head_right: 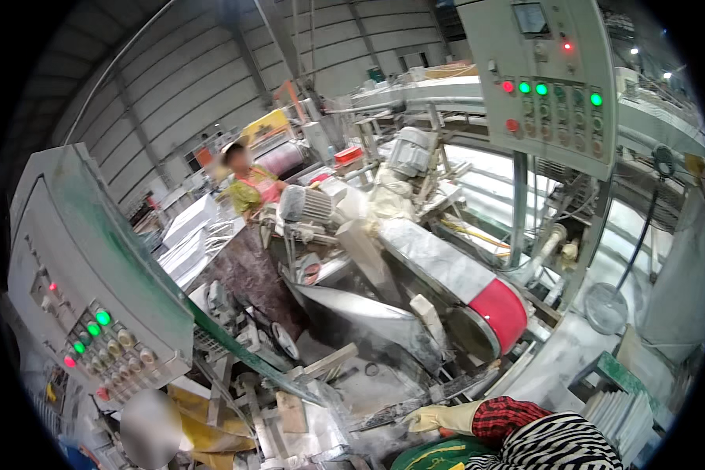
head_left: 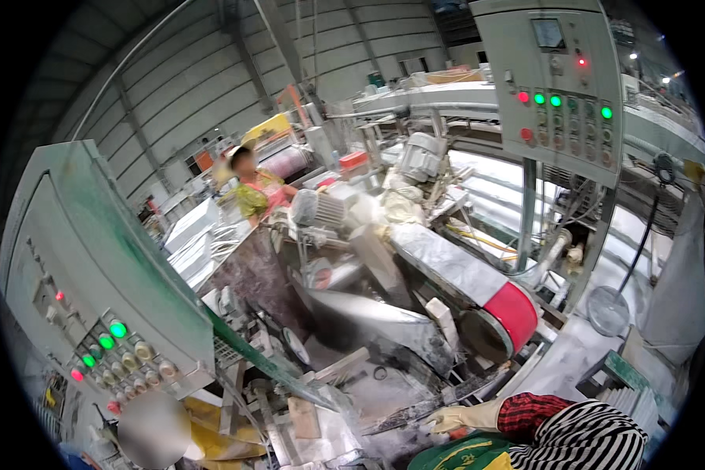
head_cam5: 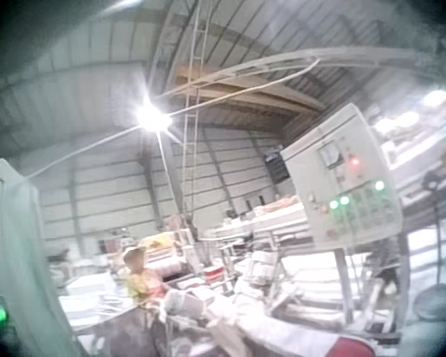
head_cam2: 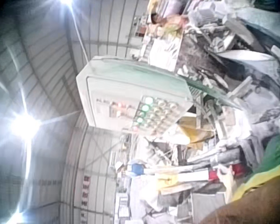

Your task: The person repeatedly picks up white rectangular blocks and rubs them against a rotating red grinding wheel in a factory setting. The person handles the blocks one at a time, rotating them to grind different sides, while wearing gloves and an apron.

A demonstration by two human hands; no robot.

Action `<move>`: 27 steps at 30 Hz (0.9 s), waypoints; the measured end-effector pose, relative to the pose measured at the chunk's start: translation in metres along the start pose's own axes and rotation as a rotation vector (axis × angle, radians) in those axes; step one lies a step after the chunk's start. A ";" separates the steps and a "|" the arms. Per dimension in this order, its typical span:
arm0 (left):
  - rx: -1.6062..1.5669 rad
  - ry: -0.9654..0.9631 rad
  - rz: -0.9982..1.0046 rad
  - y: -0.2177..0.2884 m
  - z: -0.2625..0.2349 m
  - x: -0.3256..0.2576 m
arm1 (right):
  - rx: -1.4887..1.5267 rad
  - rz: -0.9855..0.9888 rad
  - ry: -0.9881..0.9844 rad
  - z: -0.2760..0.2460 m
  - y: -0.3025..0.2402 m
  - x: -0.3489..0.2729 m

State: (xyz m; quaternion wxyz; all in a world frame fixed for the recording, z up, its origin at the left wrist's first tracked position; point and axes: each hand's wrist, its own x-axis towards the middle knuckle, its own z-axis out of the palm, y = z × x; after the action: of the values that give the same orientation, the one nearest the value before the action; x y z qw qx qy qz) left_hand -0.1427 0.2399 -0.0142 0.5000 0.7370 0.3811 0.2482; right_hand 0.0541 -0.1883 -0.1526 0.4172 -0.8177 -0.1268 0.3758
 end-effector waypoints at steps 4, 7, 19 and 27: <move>-0.315 -0.230 -0.156 0.108 0.069 -0.048 | 0.742 -0.143 -0.055 0.010 -0.066 -0.005; -0.535 -0.684 -0.111 0.079 0.128 -0.034 | 0.843 -0.214 -0.101 0.001 -0.145 -0.035; -0.729 -1.183 -0.457 0.089 0.259 -0.074 | 0.806 -0.225 0.330 -0.069 -0.152 -0.099; -0.490 -1.102 -0.379 0.209 0.232 -0.111 | 0.773 -0.158 0.466 -0.103 -0.157 -0.095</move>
State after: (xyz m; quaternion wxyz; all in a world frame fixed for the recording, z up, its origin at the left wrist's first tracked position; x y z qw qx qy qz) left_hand 0.0312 -0.0212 0.0933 0.8124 0.5404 0.1235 -0.1808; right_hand 0.0799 -0.2004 0.0558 0.7366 -0.6524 0.0579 0.1684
